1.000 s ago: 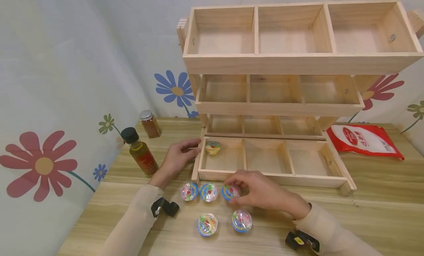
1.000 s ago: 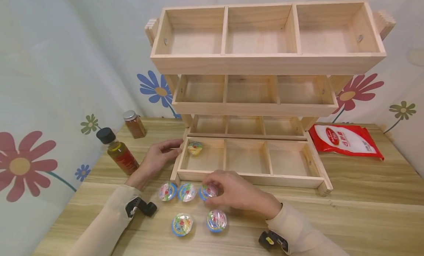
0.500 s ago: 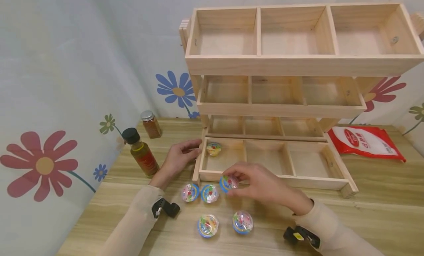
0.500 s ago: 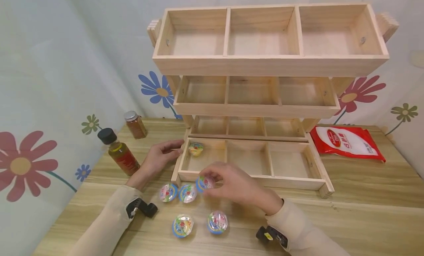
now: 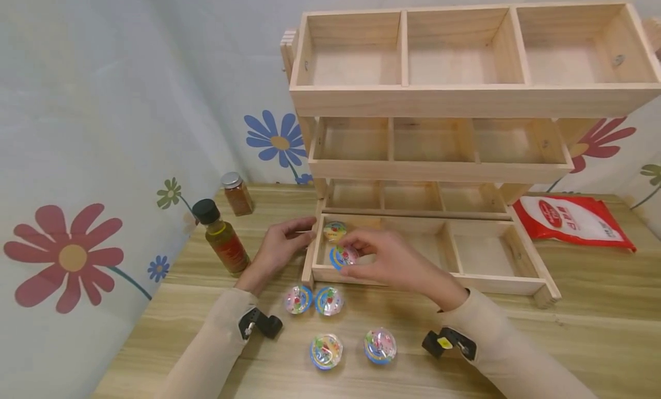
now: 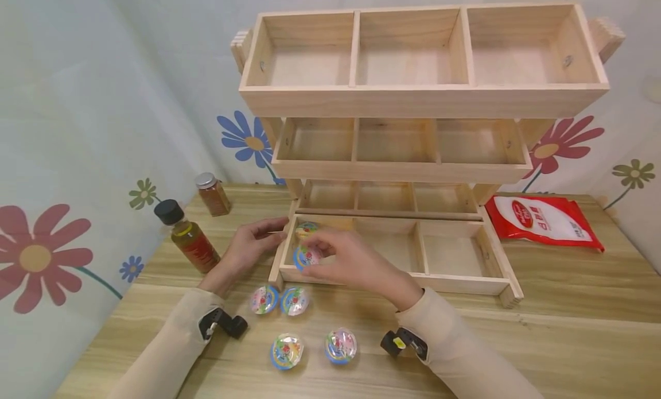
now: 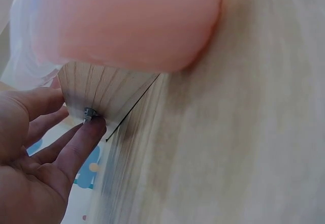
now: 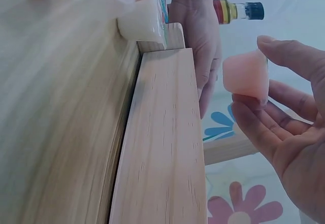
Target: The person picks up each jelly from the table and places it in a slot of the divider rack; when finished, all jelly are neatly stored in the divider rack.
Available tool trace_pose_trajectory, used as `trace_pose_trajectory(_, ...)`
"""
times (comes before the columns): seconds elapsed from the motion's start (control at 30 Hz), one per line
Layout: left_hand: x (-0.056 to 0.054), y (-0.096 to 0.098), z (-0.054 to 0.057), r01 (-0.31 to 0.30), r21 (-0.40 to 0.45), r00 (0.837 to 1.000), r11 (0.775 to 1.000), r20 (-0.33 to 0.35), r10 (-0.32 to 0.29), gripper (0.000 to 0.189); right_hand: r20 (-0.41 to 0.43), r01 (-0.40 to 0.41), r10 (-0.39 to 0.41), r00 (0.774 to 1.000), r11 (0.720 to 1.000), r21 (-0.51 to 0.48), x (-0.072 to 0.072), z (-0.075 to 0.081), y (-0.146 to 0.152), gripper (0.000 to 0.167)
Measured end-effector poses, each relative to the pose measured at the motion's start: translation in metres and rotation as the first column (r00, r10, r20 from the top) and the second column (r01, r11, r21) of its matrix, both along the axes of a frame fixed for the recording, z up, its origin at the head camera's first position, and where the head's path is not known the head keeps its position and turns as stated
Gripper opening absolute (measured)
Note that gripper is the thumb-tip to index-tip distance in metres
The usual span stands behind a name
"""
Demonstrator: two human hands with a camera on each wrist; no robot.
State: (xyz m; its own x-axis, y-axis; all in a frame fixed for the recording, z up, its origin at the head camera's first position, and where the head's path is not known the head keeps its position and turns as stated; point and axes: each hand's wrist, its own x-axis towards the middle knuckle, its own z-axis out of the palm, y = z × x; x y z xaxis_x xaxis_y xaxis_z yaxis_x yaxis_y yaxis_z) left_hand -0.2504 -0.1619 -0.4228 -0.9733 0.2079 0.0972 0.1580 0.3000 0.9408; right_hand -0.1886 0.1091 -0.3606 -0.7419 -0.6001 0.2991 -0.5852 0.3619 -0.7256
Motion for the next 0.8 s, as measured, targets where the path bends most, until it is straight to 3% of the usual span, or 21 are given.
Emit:
trace_pose_trajectory(0.37, 0.001, 0.0, 0.001, -0.001, -0.009, 1.0, 1.0, -0.007, 0.001, 0.04, 0.059, 0.052, -0.051, 0.997, 0.999, -0.014, -0.015, 0.003, -0.013, 0.044)
trace_pose_trajectory(0.8, 0.001, 0.0, 0.001, -0.001, -0.032, 1.0, 1.0, -0.023, 0.0, 0.04, 0.104, 0.101, -0.1, 0.99, 0.995, -0.011, -0.026, -0.008, -0.021, 0.042)
